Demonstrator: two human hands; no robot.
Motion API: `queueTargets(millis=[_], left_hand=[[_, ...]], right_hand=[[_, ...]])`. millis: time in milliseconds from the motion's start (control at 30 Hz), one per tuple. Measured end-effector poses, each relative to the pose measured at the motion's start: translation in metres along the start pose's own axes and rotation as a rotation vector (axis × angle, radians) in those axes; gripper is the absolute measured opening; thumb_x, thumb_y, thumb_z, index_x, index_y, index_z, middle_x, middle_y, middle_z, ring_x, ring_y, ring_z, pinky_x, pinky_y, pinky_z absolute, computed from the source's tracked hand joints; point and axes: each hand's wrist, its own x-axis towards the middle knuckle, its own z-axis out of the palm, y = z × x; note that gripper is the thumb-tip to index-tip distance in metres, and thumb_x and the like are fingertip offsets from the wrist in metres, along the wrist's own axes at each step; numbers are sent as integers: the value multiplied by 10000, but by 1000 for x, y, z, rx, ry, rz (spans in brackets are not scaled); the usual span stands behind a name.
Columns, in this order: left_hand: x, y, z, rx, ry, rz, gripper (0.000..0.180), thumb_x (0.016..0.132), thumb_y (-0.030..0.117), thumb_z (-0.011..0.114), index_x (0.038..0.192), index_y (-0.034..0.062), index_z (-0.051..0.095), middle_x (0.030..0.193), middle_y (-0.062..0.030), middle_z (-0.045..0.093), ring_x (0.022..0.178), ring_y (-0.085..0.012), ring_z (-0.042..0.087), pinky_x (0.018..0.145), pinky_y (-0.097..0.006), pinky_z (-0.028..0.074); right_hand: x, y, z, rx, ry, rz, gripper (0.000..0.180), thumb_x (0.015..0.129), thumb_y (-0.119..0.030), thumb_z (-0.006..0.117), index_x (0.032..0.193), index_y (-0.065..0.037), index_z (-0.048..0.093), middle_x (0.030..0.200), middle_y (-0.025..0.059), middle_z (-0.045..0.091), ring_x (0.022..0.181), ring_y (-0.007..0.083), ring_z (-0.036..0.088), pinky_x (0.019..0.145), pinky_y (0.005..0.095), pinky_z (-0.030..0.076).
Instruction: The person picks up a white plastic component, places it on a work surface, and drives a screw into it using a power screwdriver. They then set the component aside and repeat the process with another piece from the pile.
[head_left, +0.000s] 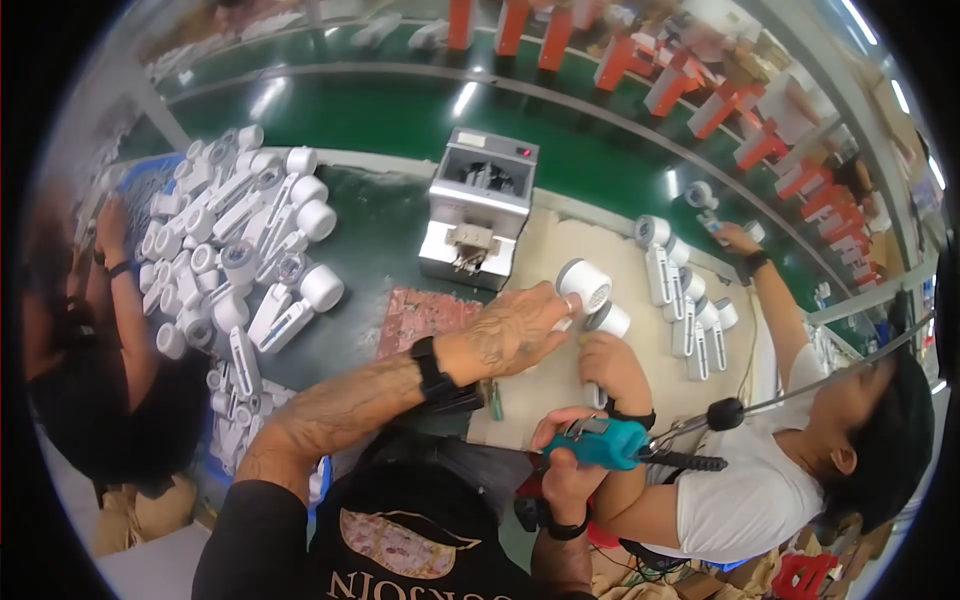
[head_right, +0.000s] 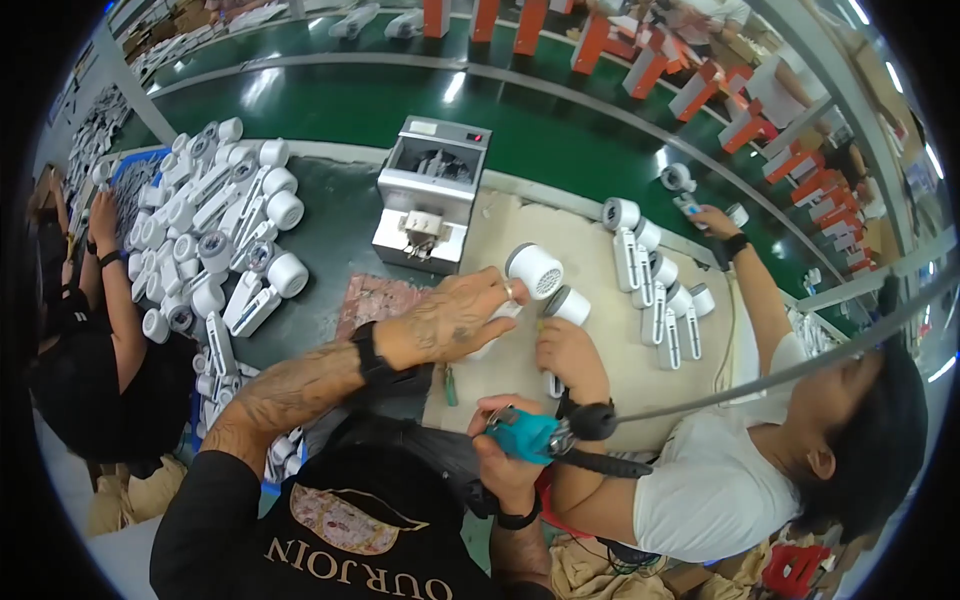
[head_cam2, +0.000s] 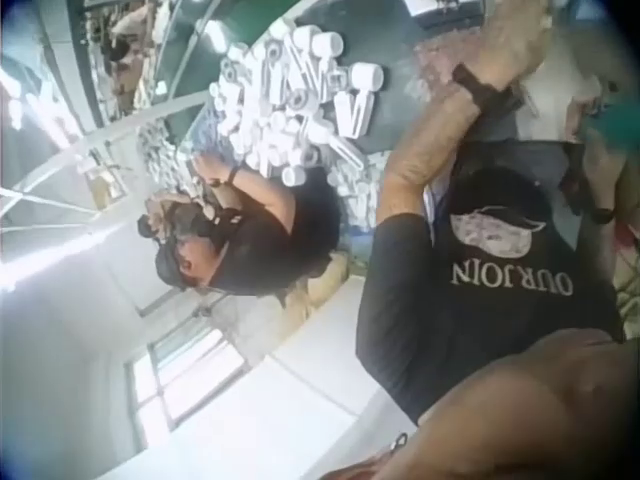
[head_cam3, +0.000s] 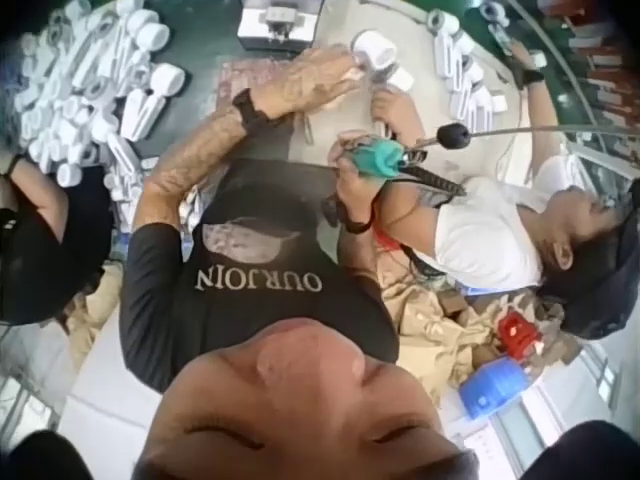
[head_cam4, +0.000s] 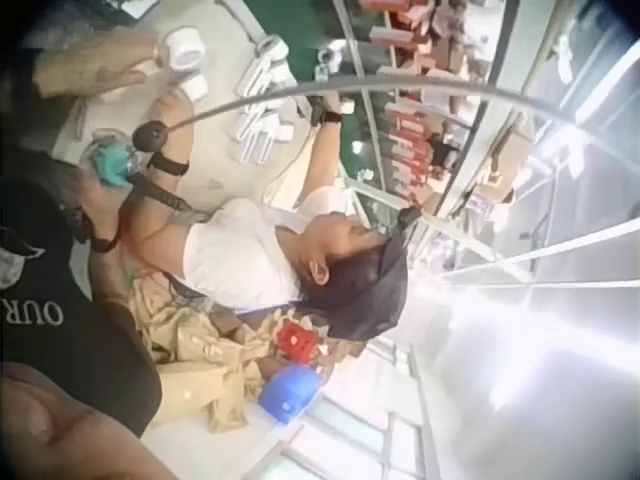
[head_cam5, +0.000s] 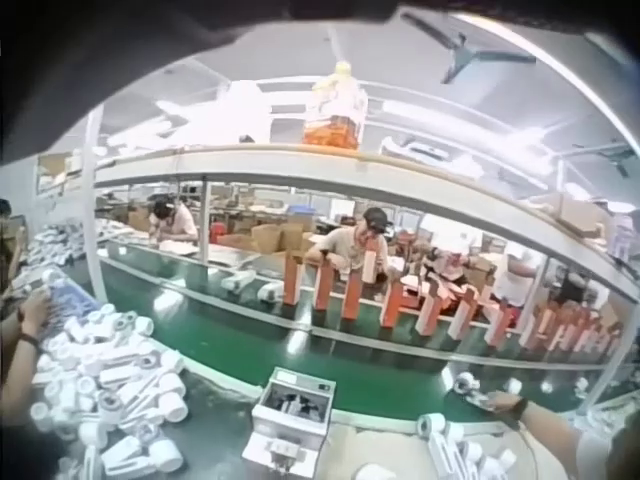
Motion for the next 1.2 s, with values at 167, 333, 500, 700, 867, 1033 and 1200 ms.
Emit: queueTargets(millis=[167, 333, 500, 700, 867, 1033, 1200], left_hand=[[-62, -18, -32, -59, 91, 18, 419, 833, 146, 708, 1207, 106, 524, 1075, -149, 614, 1011, -369, 593, 900, -452, 465], [-96, -44, -28, 45, 234, 93, 372, 797, 176, 752, 1122, 90, 592, 1043, -94, 625, 991, -338, 593, 929, -429, 466], [-110, -47, -25, 20, 154, -72, 319, 827, 257, 712, 1094, 104, 631, 1140, -92, 615, 1122, -326, 576, 1020, -428, 434], [-97, -65, -40, -36, 84, 9, 331, 832, 324, 702, 1052, 82, 649, 1131, -96, 618, 1090, -341, 567, 987, -416, 439], [-101, -66, -45, 156, 82, 10, 388, 835, 362, 686, 1017, 20, 659, 1177, -125, 602, 1138, -326, 532, 1002, -436, 414], [-106, -79, -36, 126, 244, 192, 469, 833, 380, 684, 1131, 25, 612, 1133, -131, 577, 1085, -304, 532, 975, -410, 424], [-109, -80, -35, 93, 243, 114, 496, 838, 391, 675, 1182, 44, 590, 1148, -124, 578, 1092, -295, 531, 990, -408, 417]], right_hand=[[10, 17, 9, -191, 42, -41, 641, 837, -537, 728, 1061, 30, 530, 716, 65, 543, 629, 173, 542, 580, 290, 448], [24, 32, 33, -191, 13, -2, 636, 830, -527, 740, 1066, 28, 535, 724, 69, 541, 640, 185, 542, 588, 299, 449], [31, 25, 58, -163, 5, 12, 683, 809, -582, 725, 1062, 19, 524, 711, 76, 540, 627, 200, 553, 584, 309, 458], [66, 8, 76, -151, -26, -113, 691, 866, -653, 601, 1069, 2, 515, 677, 61, 502, 595, 183, 519, 560, 307, 429], [128, 17, 94, -76, -98, -248, 565, 928, -565, 582, 1051, -16, 524, 680, 55, 498, 592, 168, 495, 562, 297, 412], [176, 45, 122, -105, -28, -269, 564, 885, -479, 702, 1071, 34, 561, 714, 59, 565, 627, 159, 557, 582, 278, 451], [189, 63, 134, -175, -14, -255, 394, 949, -363, 653, 1025, 12, 559, 707, 46, 570, 638, 142, 563, 592, 267, 458]])
